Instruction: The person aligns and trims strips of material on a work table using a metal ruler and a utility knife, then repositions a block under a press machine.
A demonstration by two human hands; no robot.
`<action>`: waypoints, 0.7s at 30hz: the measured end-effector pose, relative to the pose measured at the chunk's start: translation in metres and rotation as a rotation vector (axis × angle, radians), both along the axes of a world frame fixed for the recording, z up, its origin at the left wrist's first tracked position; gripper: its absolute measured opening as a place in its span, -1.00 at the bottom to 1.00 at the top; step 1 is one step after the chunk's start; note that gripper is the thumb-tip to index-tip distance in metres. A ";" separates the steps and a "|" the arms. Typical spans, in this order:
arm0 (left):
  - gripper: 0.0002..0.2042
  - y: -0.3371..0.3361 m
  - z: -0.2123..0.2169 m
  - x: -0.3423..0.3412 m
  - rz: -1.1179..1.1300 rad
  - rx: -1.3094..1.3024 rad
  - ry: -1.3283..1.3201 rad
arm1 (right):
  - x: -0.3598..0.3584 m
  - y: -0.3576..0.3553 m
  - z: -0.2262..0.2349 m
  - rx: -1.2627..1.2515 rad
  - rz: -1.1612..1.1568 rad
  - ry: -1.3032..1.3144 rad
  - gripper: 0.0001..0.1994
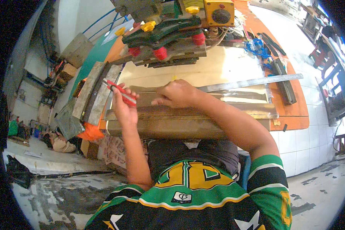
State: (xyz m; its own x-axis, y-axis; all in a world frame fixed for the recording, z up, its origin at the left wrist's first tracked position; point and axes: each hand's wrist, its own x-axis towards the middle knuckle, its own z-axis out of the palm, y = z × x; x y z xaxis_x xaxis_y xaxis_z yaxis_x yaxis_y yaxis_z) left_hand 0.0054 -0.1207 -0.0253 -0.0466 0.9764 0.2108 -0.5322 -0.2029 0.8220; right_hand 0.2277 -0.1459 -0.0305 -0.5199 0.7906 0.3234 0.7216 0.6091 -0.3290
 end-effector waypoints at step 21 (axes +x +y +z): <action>-0.65 0.005 -0.025 -0.029 0.024 -0.059 0.598 | 0.018 -0.001 0.018 -0.139 0.033 -0.308 -0.43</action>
State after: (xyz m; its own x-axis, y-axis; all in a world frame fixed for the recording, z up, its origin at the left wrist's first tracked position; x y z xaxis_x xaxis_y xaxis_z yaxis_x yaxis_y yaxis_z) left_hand -0.0233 -0.1155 -0.0505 0.0413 0.9874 0.1525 0.0302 -0.1538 0.9876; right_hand 0.2453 -0.1469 -0.0123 -0.6021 0.7975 0.0372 0.7810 0.5980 -0.1801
